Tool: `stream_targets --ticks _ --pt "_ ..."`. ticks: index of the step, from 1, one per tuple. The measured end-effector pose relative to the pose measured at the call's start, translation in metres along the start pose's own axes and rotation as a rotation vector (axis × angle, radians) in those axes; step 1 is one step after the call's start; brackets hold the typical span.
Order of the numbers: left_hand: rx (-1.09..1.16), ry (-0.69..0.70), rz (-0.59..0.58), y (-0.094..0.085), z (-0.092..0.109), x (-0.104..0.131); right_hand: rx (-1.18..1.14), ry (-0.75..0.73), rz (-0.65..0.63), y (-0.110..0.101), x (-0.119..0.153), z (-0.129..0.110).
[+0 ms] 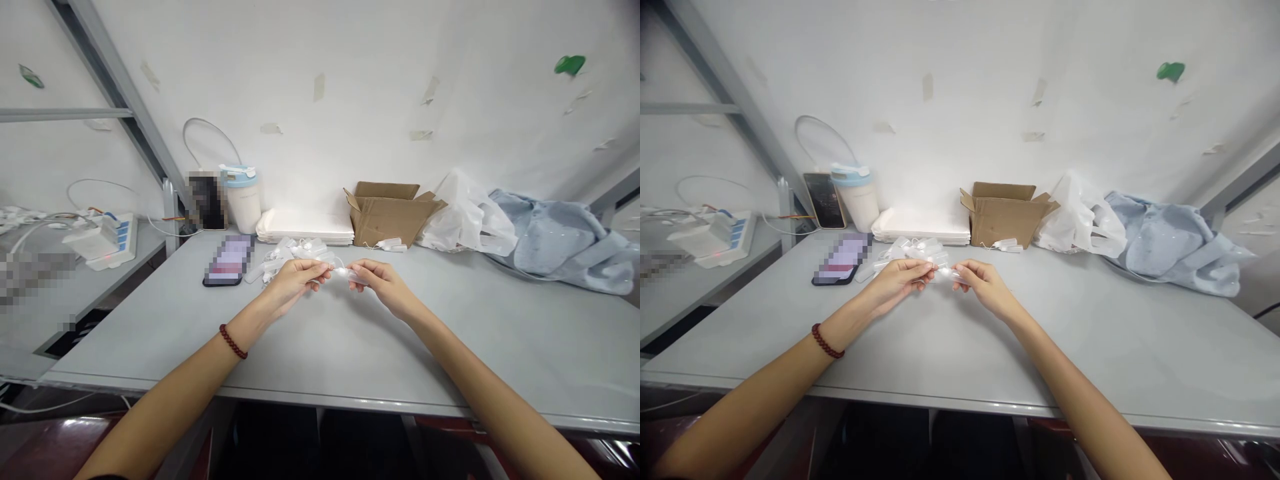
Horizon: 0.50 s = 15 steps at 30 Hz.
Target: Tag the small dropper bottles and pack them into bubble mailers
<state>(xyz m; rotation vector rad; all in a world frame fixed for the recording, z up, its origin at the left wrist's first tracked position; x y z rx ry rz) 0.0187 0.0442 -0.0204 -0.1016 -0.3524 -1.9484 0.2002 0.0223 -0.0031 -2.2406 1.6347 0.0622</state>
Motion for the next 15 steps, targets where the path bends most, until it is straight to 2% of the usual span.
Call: stream_targets --ticks 15 --pt "0.05 -0.012 -0.009 -0.0003 -0.0009 -0.0012 -0.045 0.002 0.033 0.0001 0.0006 0.0007"
Point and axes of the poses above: each hand's wrist, its own x-axis away from the middle knuckle, its own y-axis out of the palm, z = x × y, the point moved 3 cm from there along -x, towards the middle knuckle, and after that the axes turned 9 degrees about -y, right-handed, at the moved point
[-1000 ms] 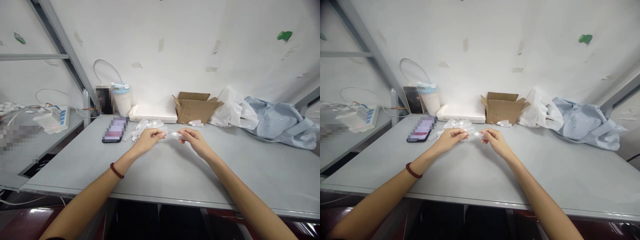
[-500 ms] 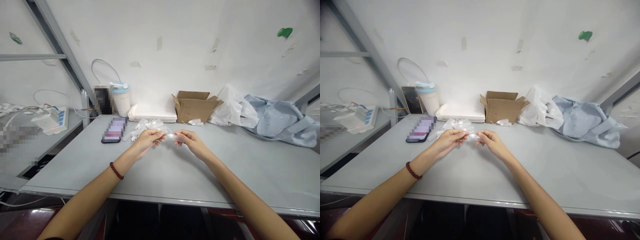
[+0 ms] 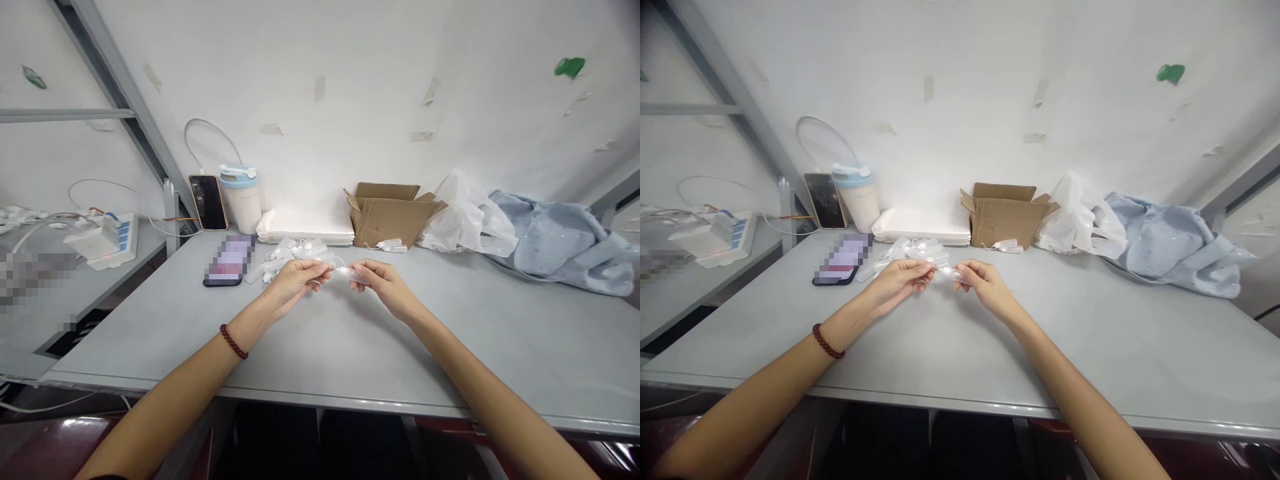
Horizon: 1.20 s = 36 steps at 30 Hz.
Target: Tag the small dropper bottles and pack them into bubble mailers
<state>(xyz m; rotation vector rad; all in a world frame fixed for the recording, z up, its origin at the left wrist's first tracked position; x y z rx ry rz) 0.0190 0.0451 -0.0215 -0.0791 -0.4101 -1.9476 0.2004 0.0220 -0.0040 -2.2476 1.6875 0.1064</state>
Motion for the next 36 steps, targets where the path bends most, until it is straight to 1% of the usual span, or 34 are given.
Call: stream_targets --ticks 7,16,25,29,33,36 --pt "0.005 0.0 -0.014 0.0 -0.001 0.0 0.008 0.001 -0.005 0.0 0.0 -0.002" --pt "0.016 0.0 0.001 0.001 -0.001 0.0 0.015 -0.005 0.003 0.0 0.0 -0.002" --pt "-0.049 0.023 0.012 0.0 -0.001 0.001 0.036 0.001 0.007 0.0 -0.001 0.0" --pt "-0.183 0.09 0.06 0.001 0.001 0.001 0.076 -0.002 0.007 0.001 -0.001 0.006" --pt "-0.354 0.161 0.131 0.006 0.005 0.005 0.098 0.058 0.057 0.001 0.0 0.013" --pt "-0.494 0.217 0.214 0.01 0.008 0.009 0.063 0.088 0.081 0.003 0.001 0.018"
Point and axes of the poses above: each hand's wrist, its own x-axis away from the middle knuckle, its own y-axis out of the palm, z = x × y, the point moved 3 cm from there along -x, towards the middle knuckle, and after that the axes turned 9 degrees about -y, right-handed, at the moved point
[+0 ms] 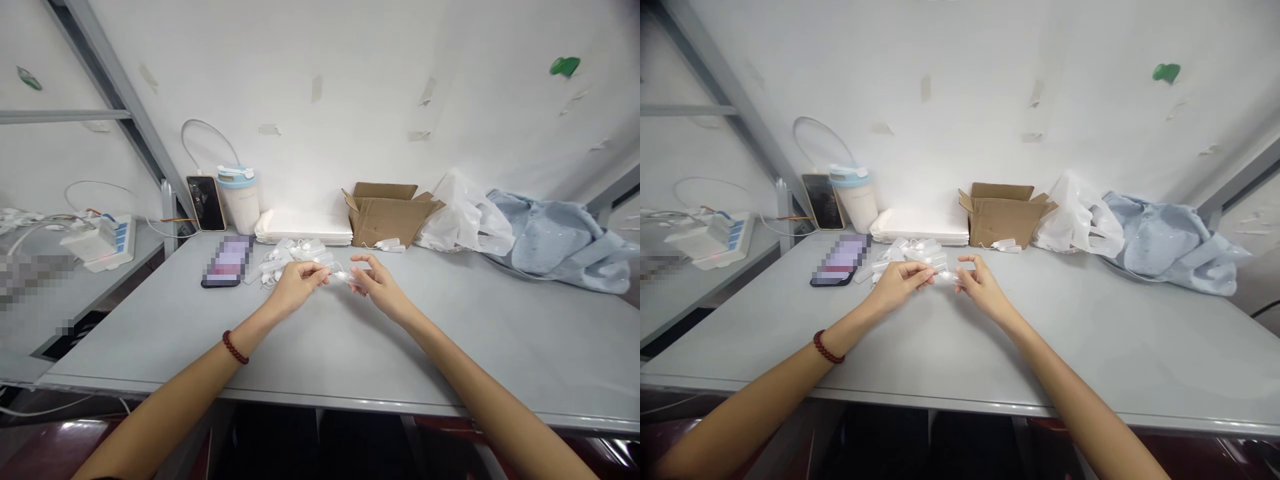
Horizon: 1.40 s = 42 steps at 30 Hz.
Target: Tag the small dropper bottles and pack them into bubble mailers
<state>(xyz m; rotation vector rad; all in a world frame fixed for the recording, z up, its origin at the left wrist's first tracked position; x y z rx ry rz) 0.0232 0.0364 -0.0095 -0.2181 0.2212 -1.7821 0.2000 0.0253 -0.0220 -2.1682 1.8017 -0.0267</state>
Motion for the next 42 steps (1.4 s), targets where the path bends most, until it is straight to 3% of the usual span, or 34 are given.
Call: stream_targets --ticks 5,14,33,42 --pt "-0.096 0.053 0.066 0.002 0.001 0.002 -0.094 0.022 -0.016 0.009 0.002 0.005" --pt "-0.002 0.004 -0.007 0.007 -0.002 0.003 -0.12 0.082 -0.036 0.012 0.006 0.001" --pt "0.001 0.012 -0.061 0.008 -0.005 0.002 -0.084 0.043 -0.042 0.014 0.006 0.002" --pt "0.089 -0.03 -0.082 -0.001 -0.001 -0.005 -0.123 0.012 -0.04 0.018 0.003 0.003"
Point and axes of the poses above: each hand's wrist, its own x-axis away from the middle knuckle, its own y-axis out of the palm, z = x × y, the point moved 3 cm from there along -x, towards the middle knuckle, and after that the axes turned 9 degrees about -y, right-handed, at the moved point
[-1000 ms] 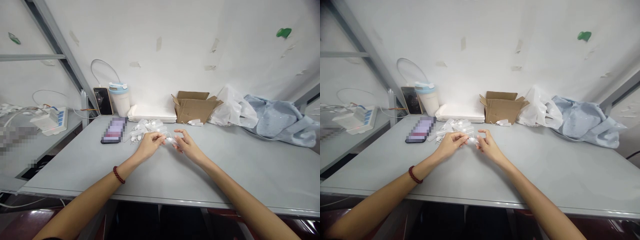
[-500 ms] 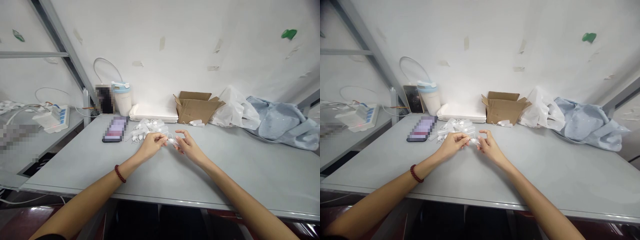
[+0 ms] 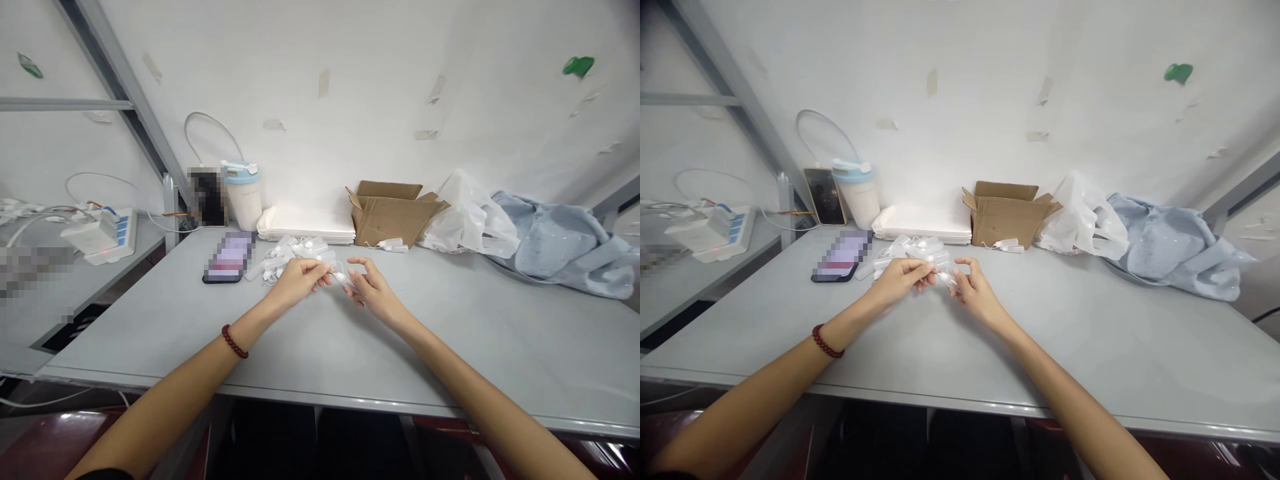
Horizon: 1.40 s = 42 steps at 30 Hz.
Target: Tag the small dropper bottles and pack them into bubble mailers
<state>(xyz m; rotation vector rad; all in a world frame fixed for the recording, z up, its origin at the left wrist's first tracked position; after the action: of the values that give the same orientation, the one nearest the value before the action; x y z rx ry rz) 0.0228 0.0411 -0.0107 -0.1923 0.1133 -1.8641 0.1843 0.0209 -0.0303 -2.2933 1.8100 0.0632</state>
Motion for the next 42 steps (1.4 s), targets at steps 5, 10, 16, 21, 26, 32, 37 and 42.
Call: stream_targets --ticks 5,10,16,21,26,32,37,42 --pt "0.06 -0.04 0.056 -0.006 -0.003 -0.003 -0.011 0.003 0.017 -0.002 -0.001 -0.001" --pt "-0.007 -0.012 0.014 -0.005 -0.001 -0.001 -0.014 0.001 0.012 -0.002 -0.001 -0.001" --pt "-0.03 -0.011 -0.01 -0.002 -0.004 0.0 0.011 0.012 0.022 -0.001 0.002 0.0" --pt "-0.061 -0.016 -0.007 0.001 -0.004 0.003 0.036 0.038 0.035 -0.001 0.005 0.0" --pt "-0.087 0.002 -0.007 0.003 -0.002 0.004 0.025 0.031 0.018 -0.001 0.004 -0.001" --pt "0.027 0.045 0.094 -0.013 0.003 -0.004 0.019 -0.046 0.017 -0.005 -0.002 0.0" --pt "0.228 0.117 0.447 -0.054 0.006 -0.012 0.311 -0.195 0.19 -0.041 -0.015 0.006" --pt "0.124 0.16 0.627 -0.074 0.005 -0.017 0.726 -0.326 0.314 -0.084 -0.029 0.024"
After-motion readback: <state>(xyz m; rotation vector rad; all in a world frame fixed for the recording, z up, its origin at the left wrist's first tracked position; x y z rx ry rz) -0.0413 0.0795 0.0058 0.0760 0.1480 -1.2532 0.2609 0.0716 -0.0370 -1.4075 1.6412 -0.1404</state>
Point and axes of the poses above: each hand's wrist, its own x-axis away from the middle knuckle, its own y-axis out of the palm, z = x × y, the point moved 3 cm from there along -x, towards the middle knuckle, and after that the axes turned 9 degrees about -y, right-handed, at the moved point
